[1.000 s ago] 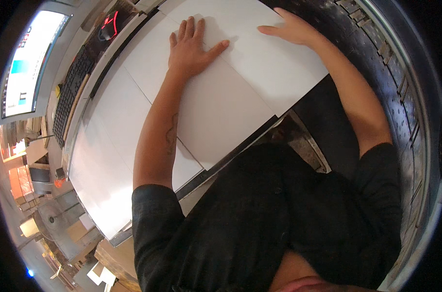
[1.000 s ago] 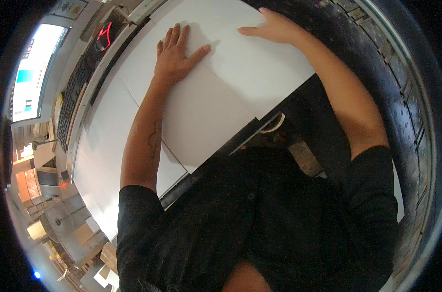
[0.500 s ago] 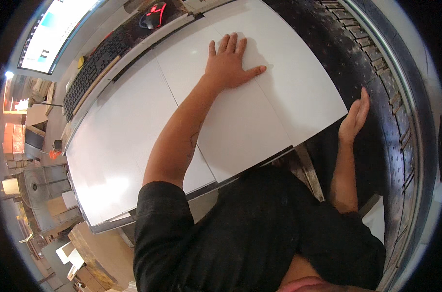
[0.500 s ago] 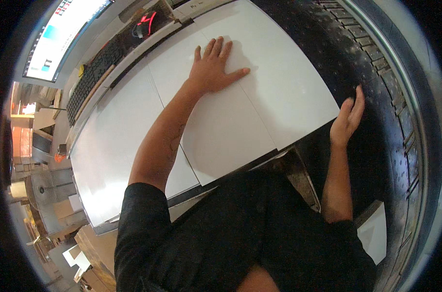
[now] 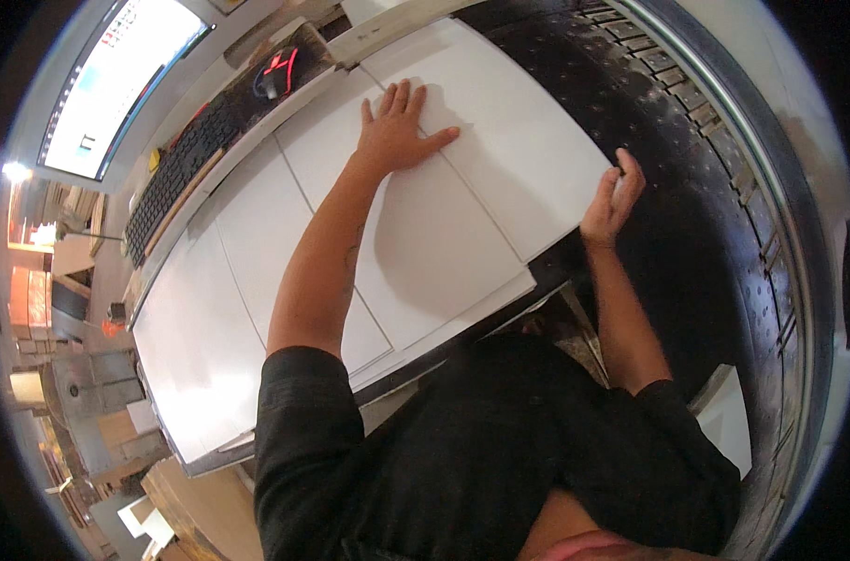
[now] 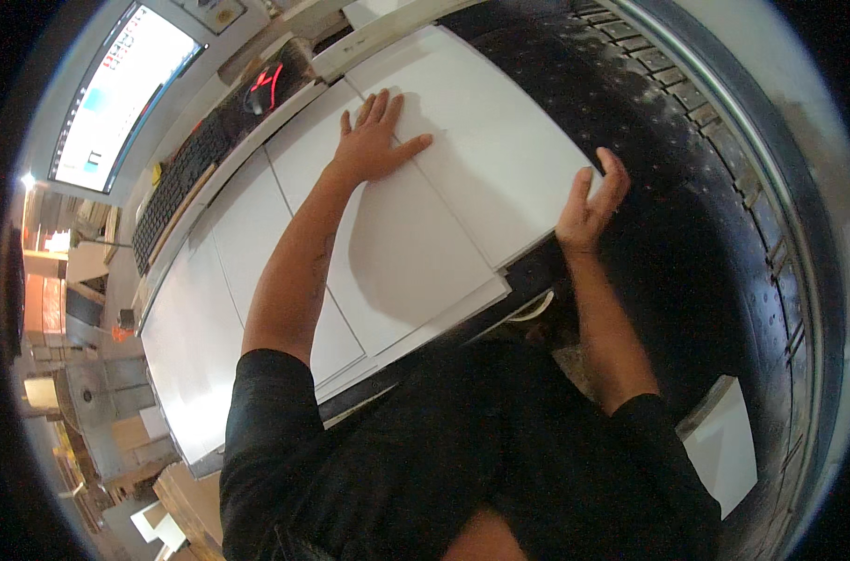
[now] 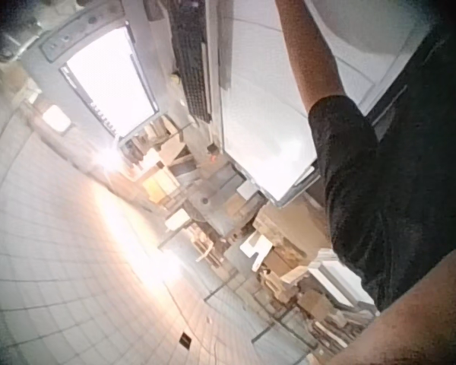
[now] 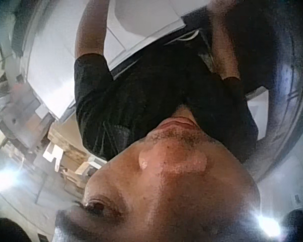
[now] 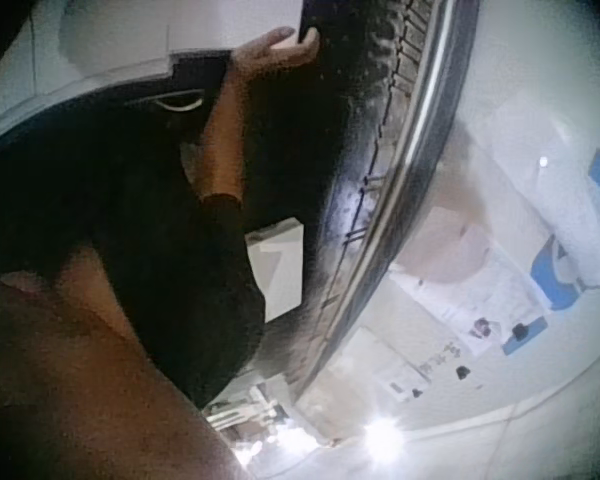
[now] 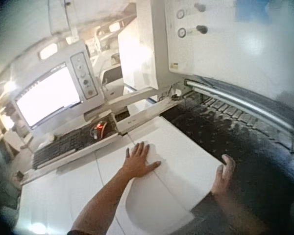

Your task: The person stacks large white paper sheets on a table, aligns them, and uses a computer mouse to operate a cutting machine. The person repeatedly arranges and cuts the paper into smaller pieces.

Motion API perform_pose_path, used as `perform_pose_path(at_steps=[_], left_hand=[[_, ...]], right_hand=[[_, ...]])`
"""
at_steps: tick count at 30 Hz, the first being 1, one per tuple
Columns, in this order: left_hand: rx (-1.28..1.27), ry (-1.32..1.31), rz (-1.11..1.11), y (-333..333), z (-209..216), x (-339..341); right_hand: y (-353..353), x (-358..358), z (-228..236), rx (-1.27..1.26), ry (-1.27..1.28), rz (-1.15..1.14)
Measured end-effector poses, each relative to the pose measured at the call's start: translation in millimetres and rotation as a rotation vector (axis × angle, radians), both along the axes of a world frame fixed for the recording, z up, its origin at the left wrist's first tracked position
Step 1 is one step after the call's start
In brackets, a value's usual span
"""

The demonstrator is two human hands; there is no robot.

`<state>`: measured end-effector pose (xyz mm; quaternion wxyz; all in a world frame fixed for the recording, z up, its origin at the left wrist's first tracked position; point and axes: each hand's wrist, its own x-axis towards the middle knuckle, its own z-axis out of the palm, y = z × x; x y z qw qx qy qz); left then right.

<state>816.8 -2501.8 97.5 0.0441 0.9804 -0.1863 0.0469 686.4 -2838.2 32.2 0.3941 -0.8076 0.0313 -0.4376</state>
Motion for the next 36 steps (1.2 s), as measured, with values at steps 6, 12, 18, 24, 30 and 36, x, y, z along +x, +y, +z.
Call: perform_pose_path(at_steps=[6,12,18,24,30,36], left_hand=[[0.044,0.059,0.011,-5.0,6.0,0.6],[-0.114,0.041,0.006,39.2,24.0,-54.6],[-0.158,-0.023,0.266,147.1,50.3,-163.6],[-0.479,-0.187,0.692,218.5,59.2,-325.4],[-0.486,-0.339,1.124,231.9,33.4,-440.1],[-0.514,-0.489,1.373,266.4,-1.0,-504.2]], right_hand=[[0.1,-8.0,5.9,-0.007,0.056,0.007],[-42.5,-13.5,4.0,0.376,0.097,0.080],[-39.5,13.4,-5.9,0.588,0.220,0.059],[-23.4,23.9,-5.3,0.620,0.172,0.114],[-27.2,15.5,6.0,0.670,0.351,0.158],[-54.4,15.8,33.2,0.478,0.332,0.202]])
